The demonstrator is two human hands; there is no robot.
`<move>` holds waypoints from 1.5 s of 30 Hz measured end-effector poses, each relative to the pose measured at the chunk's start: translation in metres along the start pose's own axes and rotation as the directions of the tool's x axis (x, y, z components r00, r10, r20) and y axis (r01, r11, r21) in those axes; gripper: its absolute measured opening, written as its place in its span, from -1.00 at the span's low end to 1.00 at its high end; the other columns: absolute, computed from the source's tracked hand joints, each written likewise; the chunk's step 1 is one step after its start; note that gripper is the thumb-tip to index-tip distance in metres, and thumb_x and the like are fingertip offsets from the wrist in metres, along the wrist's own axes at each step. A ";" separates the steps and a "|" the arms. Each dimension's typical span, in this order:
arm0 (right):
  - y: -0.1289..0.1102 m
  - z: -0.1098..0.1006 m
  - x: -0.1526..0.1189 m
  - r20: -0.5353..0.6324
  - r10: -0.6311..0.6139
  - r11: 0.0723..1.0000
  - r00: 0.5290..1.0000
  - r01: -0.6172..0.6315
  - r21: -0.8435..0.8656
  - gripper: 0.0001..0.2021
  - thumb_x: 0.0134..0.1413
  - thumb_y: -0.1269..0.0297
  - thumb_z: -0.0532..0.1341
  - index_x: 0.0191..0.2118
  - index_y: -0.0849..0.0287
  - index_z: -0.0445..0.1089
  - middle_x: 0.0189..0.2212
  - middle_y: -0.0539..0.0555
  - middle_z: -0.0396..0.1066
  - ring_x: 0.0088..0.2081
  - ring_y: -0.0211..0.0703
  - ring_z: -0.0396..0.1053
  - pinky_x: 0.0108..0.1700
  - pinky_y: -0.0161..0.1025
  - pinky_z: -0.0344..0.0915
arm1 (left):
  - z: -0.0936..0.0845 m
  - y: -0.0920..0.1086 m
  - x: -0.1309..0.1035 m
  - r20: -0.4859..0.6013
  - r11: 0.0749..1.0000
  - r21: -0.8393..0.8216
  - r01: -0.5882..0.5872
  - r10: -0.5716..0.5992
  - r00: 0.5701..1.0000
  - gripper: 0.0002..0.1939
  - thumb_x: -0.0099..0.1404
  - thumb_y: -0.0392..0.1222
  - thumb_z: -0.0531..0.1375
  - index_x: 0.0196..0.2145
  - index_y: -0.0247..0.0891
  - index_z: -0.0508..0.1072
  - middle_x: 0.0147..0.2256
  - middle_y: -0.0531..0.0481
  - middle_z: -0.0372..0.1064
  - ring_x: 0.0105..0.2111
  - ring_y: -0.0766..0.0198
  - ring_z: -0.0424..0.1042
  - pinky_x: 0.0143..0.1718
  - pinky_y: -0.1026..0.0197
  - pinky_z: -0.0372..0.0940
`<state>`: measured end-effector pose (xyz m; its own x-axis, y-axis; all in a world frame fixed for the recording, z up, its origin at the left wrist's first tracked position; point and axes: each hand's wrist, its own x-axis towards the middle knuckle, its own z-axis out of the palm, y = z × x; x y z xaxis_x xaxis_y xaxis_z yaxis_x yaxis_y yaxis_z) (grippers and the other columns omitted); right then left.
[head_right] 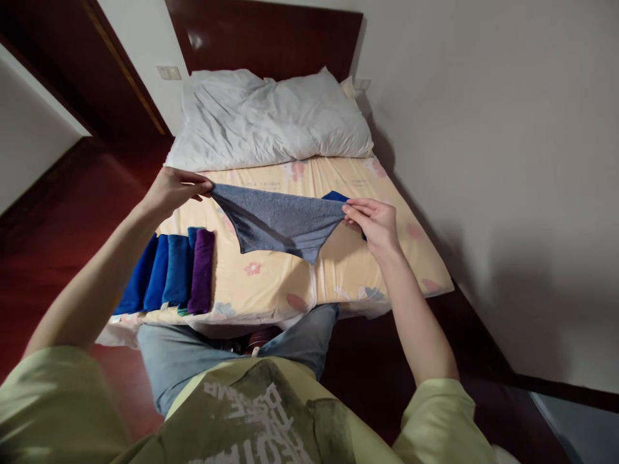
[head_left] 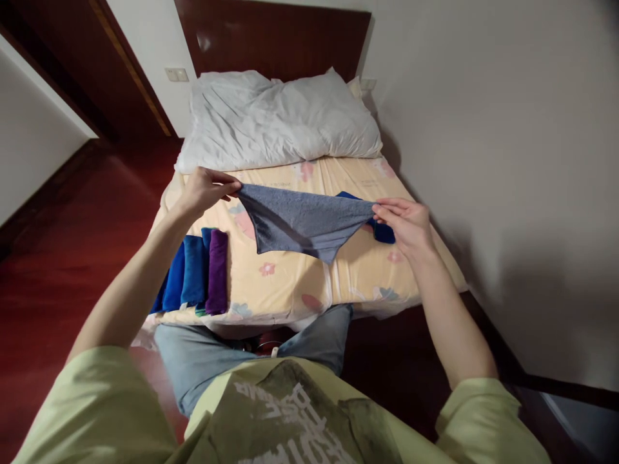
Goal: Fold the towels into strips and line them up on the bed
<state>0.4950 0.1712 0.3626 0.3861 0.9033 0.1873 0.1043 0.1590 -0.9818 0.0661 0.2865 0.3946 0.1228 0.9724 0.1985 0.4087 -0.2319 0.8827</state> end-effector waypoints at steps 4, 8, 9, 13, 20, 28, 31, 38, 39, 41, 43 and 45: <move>0.012 0.010 0.015 0.070 0.113 0.992 0.991 -0.116 0.044 -0.62 -0.23 0.26 0.57 -0.27 0.29 0.53 -0.45 0.09 0.55 -0.48 -0.23 0.52 -0.40 -0.33 0.51 | -0.001 -0.010 0.004 -0.024 0.997 0.028 0.071 -0.071 0.997 -0.78 0.04 -0.14 0.45 -0.34 -0.27 0.64 -0.47 -0.08 0.50 -0.39 0.09 0.58 -0.27 0.16 0.51; 0.030 0.036 0.055 0.099 0.195 0.978 0.976 -0.202 0.058 -0.68 -0.17 0.34 0.56 -0.30 0.31 0.50 -0.46 0.09 0.54 -0.46 -0.21 0.54 -0.35 -0.31 0.53 | 0.006 -0.026 0.039 -0.023 0.993 -0.045 0.110 -0.111 0.994 -0.74 -0.01 -0.20 0.49 -0.35 -0.35 0.61 -0.45 -0.10 0.51 -0.38 0.08 0.59 -0.25 0.12 0.52; 0.035 0.043 0.066 0.093 0.186 0.979 0.978 -0.193 0.065 -0.69 -0.15 0.33 0.55 -0.30 0.31 0.49 -0.46 0.07 0.54 -0.46 -0.22 0.54 -0.34 -0.31 0.53 | 0.007 -0.030 0.050 -0.027 0.993 -0.063 0.097 -0.099 0.995 -0.73 -0.01 -0.21 0.49 -0.34 -0.36 0.61 -0.44 -0.10 0.51 -0.37 0.09 0.59 -0.24 0.11 0.52; 0.041 0.063 0.102 0.034 -0.041 0.994 0.999 0.037 0.105 -0.66 -0.07 0.13 0.51 -0.28 0.24 0.47 -0.43 0.00 0.53 -0.43 -0.25 0.54 -0.29 -0.29 0.54 | 0.004 -0.025 0.079 -0.115 0.997 -0.050 -0.067 0.060 0.992 -0.74 0.12 -0.21 0.44 -0.27 -0.43 0.60 -0.42 -0.05 0.50 -0.34 0.17 0.58 -0.16 0.09 0.52; 0.048 0.046 0.046 -0.040 -0.381 0.922 0.923 0.377 -0.086 -0.61 0.04 -0.05 0.41 -0.19 0.18 0.50 -0.30 0.09 0.56 -0.27 -0.13 0.55 -0.13 -0.14 0.54 | -0.009 -0.025 0.008 -0.248 0.871 0.312 -0.379 0.460 0.853 -0.74 0.32 -0.13 0.31 -0.23 -0.47 0.59 -0.26 -0.04 0.51 -0.27 0.39 0.45 -0.08 0.22 0.42; 0.231 0.030 -0.141 -0.014 0.184 0.961 0.983 -0.183 -0.209 -0.51 -0.11 -0.18 0.39 -0.33 0.21 0.54 -0.37 0.18 0.59 -0.31 -0.03 0.55 -0.18 -0.10 0.50 | 0.097 -0.220 -0.211 -0.066 0.949 0.299 -0.102 0.127 0.990 -0.73 0.38 -0.19 0.13 -0.27 -0.21 0.65 -0.29 -0.06 0.54 -0.31 0.28 0.53 -0.26 0.28 0.41; 0.286 0.029 -0.191 -0.063 0.357 0.901 0.932 -0.361 -0.242 -0.45 -0.22 -0.30 0.37 -0.40 0.18 0.50 -0.42 0.18 0.58 -0.35 0.03 0.55 -0.25 -0.10 0.49 | 0.128 -0.260 -0.268 0.045 0.957 0.280 0.069 -0.085 0.995 -0.71 0.36 -0.19 0.10 -0.23 -0.16 0.65 -0.23 -0.07 0.54 -0.26 0.25 0.54 -0.19 0.27 0.42; 0.320 0.018 -0.219 -0.058 0.517 0.827 0.854 -0.515 -0.225 -0.43 -0.32 -0.26 0.39 -0.31 0.16 0.52 -0.35 0.21 0.59 -0.32 0.08 0.56 -0.37 -0.14 0.47 | 0.142 -0.265 -0.284 -0.060 0.910 0.108 0.399 -0.395 0.917 -0.43 0.27 0.20 0.20 0.06 -0.26 0.50 -0.28 -0.08 0.54 -0.32 0.15 0.52 -0.20 0.14 0.41; 0.320 0.017 -0.220 -0.061 0.539 0.815 0.840 -0.539 -0.212 -0.43 -0.35 -0.25 0.39 -0.33 0.16 0.51 -0.36 0.21 0.58 -0.33 0.08 0.56 -0.38 -0.14 0.47 | 0.141 -0.265 -0.282 -0.066 0.898 0.073 0.434 -0.430 0.900 -0.38 0.24 0.25 0.21 0.05 -0.28 0.49 -0.33 -0.06 0.53 -0.35 0.16 0.51 -0.22 0.15 0.40; 0.320 0.017 -0.221 -0.078 0.578 0.792 0.812 -0.581 -0.187 -0.46 -0.37 -0.24 0.39 -0.36 0.16 0.50 -0.39 0.19 0.57 -0.36 0.07 0.55 -0.40 -0.14 0.47 | 0.137 -0.266 -0.281 -0.043 0.882 0.009 0.471 -0.470 0.881 -0.37 0.19 0.30 0.22 -0.04 -0.31 0.51 -0.36 -0.07 0.53 -0.34 0.14 0.51 -0.22 0.16 0.39; 0.319 0.018 -0.224 -0.081 0.613 0.768 0.786 -0.617 -0.173 -0.51 -0.34 -0.20 0.38 -0.39 0.15 0.48 -0.42 0.16 0.56 -0.39 0.06 0.55 -0.43 -0.16 0.45 | 0.132 -0.267 -0.284 -0.001 0.873 -0.023 0.487 -0.487 0.873 -0.40 0.18 0.31 0.21 -0.13 -0.31 0.52 -0.35 -0.08 0.53 -0.31 0.14 0.52 -0.22 0.16 0.38; 0.317 0.017 -0.228 -0.060 0.647 0.740 0.760 -0.645 -0.192 -0.59 -0.28 -0.12 0.35 -0.43 0.14 0.46 -0.44 0.14 0.55 -0.40 0.05 0.56 -0.46 -0.20 0.43 | 0.127 -0.268 -0.290 0.032 0.876 0.006 0.483 -0.483 0.875 -0.43 0.19 0.28 0.21 -0.11 -0.28 0.50 -0.36 -0.06 0.51 -0.33 0.15 0.51 -0.24 0.17 0.38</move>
<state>0.4246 0.0228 0.0080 0.4160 0.7657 -0.4906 0.0039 -0.5410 -0.8410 0.0361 0.0628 0.0464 -0.0612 0.9620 -0.2661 0.4225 0.2665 0.8663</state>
